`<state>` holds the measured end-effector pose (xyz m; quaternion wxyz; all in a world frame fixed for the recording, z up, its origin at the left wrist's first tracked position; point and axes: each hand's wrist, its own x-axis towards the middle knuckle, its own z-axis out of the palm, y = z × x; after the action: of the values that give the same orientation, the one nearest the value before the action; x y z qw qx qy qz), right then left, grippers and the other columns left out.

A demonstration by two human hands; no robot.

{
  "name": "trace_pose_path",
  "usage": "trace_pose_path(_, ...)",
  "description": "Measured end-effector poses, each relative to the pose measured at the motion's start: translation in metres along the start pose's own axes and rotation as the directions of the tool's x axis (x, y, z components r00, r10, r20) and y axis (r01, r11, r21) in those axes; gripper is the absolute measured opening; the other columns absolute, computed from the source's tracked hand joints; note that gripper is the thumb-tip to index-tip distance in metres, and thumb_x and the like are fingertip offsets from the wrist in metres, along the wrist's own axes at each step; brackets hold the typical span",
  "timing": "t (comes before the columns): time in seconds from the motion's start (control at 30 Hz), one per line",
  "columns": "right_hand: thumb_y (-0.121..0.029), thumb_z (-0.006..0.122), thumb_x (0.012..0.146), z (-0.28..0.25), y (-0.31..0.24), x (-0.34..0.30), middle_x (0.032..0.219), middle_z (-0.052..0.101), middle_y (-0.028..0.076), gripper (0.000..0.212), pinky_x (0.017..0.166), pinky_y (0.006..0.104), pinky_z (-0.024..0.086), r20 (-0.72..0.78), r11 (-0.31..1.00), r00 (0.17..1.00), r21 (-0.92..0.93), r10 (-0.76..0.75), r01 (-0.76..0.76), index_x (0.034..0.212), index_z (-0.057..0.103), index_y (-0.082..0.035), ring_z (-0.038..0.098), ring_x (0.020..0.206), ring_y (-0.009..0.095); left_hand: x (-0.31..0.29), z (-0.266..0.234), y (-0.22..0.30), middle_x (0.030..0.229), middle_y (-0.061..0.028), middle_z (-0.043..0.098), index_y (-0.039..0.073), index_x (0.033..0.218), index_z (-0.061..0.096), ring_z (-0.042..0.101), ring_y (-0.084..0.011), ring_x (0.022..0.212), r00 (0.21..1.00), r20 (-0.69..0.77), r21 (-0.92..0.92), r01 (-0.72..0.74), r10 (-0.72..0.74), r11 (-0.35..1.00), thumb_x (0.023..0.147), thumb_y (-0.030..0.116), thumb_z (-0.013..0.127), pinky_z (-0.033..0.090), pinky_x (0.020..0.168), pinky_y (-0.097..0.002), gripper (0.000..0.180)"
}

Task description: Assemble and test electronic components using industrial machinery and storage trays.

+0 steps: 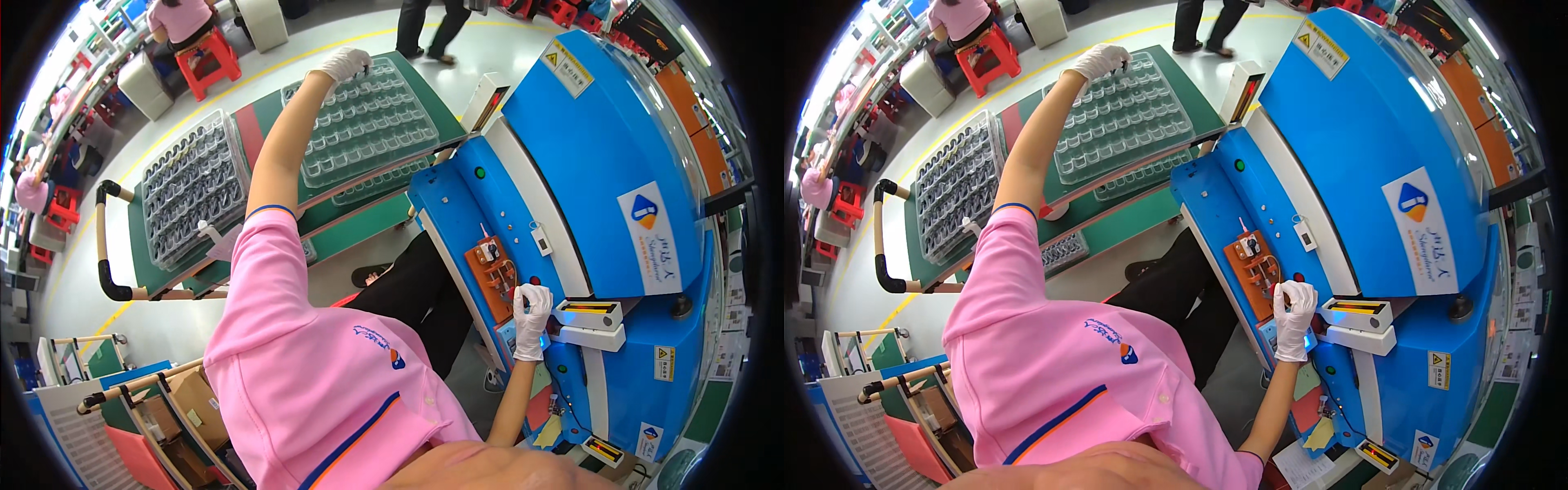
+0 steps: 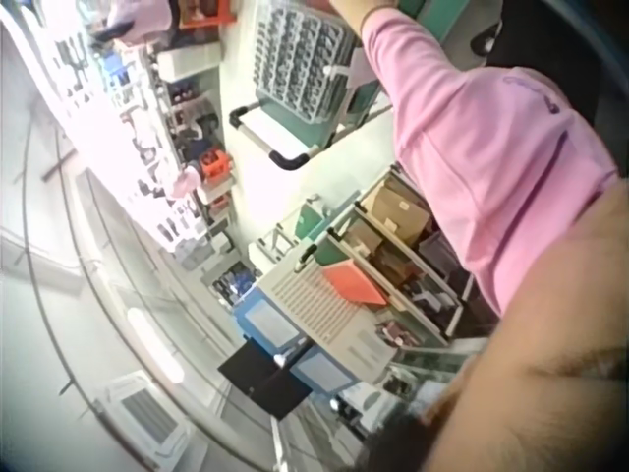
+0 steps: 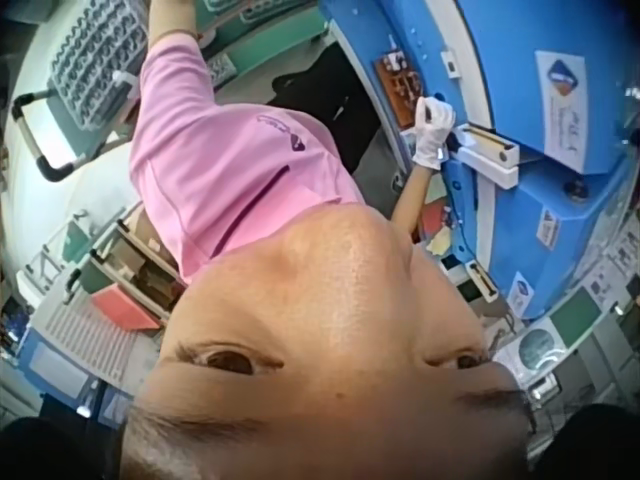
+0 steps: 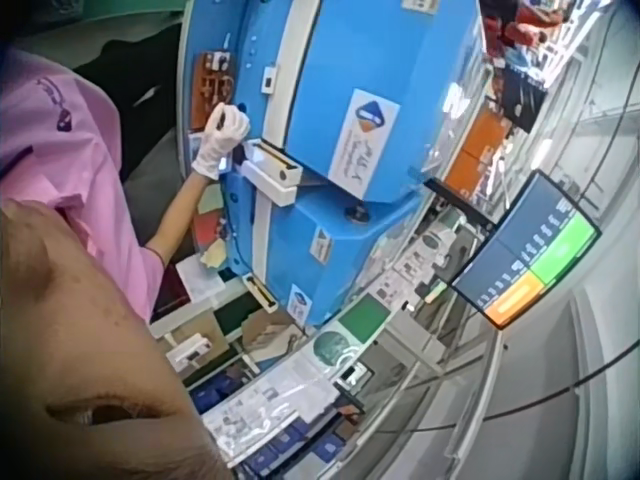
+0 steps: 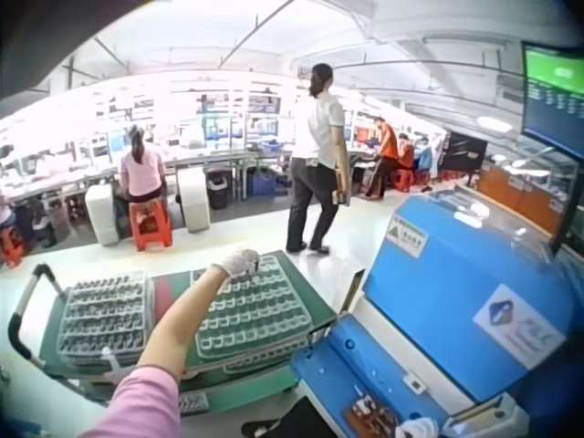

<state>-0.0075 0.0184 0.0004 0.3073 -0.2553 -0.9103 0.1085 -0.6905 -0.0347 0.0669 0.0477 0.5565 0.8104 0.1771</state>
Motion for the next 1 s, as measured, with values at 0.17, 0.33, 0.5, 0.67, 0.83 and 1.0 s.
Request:
trace_pose_path(0.17, -0.012, 0.074, 0.088, 0.000, -0.003, 0.000, 0.091, 0.068, 0.007, 0.007, 0.080, 0.0375, 0.049, 0.033, 1.000, 0.999, -0.012, 0.014, -0.014, 0.087, 0.068, -0.010, 0.061, 0.087, 0.023, -0.026, -0.009, 0.021, 0.105, -0.0159, 0.071, 0.019, 0.120, 0.067, 0.067, -0.0358, 0.098, 0.977, -0.213, 0.146, 0.000, 0.032, 0.989, 0.089, 0.013, 0.057, 0.054, 0.086, -0.0459, 0.033)
trace_pose_path(0.33, -0.014, 0.079, 0.082, 0.005, -0.002, 0.004, 0.093, 0.068, 0.007, 0.015, 0.085, 0.0425, 0.046, 0.028, 0.999, 0.999, 0.002, -0.039, 0.039, 0.089, 0.067, -0.007, 0.061, 0.090, 0.029, -0.138, -0.070, 0.047, 0.106, -0.0190, 0.070, 0.019, 0.120, 0.067, 0.066, -0.0377, 0.102, 0.942, -0.333, 0.111, -0.003, 0.040, 0.994, 0.091, 0.021, 0.054, 0.053, 0.088, -0.0455, 0.032)
trace_pose_path(0.5, -0.014, 0.078, 0.085, 0.002, -0.002, -0.010, 0.113, 0.066, 0.011, 0.028, 0.101, 0.0425, 0.047, 0.142, 0.998, 0.990, 0.057, -0.008, 0.000, 0.110, 0.067, -0.009, 0.059, 0.108, 0.030, -0.279, -0.136, 0.038, 0.103, -0.0151, 0.073, 0.012, 0.111, 0.072, 0.069, -0.0330, 0.099, 0.972, -0.050, 0.081, 0.231, -0.228, 0.970, 0.089, 0.028, 0.059, 0.053, 0.088, -0.0414, 0.030)
trace_pose_path(0.67, -0.011, 0.068, 0.094, 0.007, -0.027, -0.003, 0.124, 0.063, 0.011, 0.029, 0.106, 0.0391, 0.047, 0.265, 0.993, 0.963, 0.112, -0.056, 0.026, 0.122, 0.064, -0.011, 0.059, 0.116, 0.028, -0.380, -0.151, -0.002, 0.100, -0.0150, 0.074, 0.010, 0.113, 0.072, 0.070, -0.0253, 0.098, 0.690, -0.233, 0.124, 0.720, -0.686, 0.683, 0.086, 0.023, 0.066, 0.052, 0.090, -0.0355, 0.030)
trace_pose_path(0.83, -0.007, 0.064, 0.096, 0.006, -0.033, -0.004, 0.105, 0.067, 0.010, 0.020, 0.093, 0.0389, 0.049, 0.144, 0.998, 0.988, 0.046, -0.051, 0.045, 0.115, 0.069, -0.007, 0.061, 0.099, 0.027, -0.372, -0.118, -0.016, 0.102, -0.0176, 0.073, 0.008, 0.101, 0.075, 0.070, -0.0320, 0.098, 0.630, -0.258, 0.186, 0.776, -0.732, 0.602, 0.079, 0.027, 0.072, 0.054, 0.086, -0.0421, 0.029)
trace_pose_path(1.0, 0.000, 0.065, 0.091, -0.024, -0.030, -0.016, 0.085, 0.064, 0.014, 0.016, 0.072, 0.0410, 0.047, -0.075, 0.997, 0.997, -0.080, -0.012, 0.006, 0.105, 0.072, -0.004, 0.059, 0.078, 0.030, -0.369, -0.084, -0.053, 0.102, -0.0208, 0.067, 0.006, 0.107, 0.065, 0.063, -0.0403, 0.101, 0.814, -0.247, 0.446, 0.577, -0.526, 0.684, 0.084, 0.020, 0.061, 0.050, 0.085, -0.0517, 0.027)
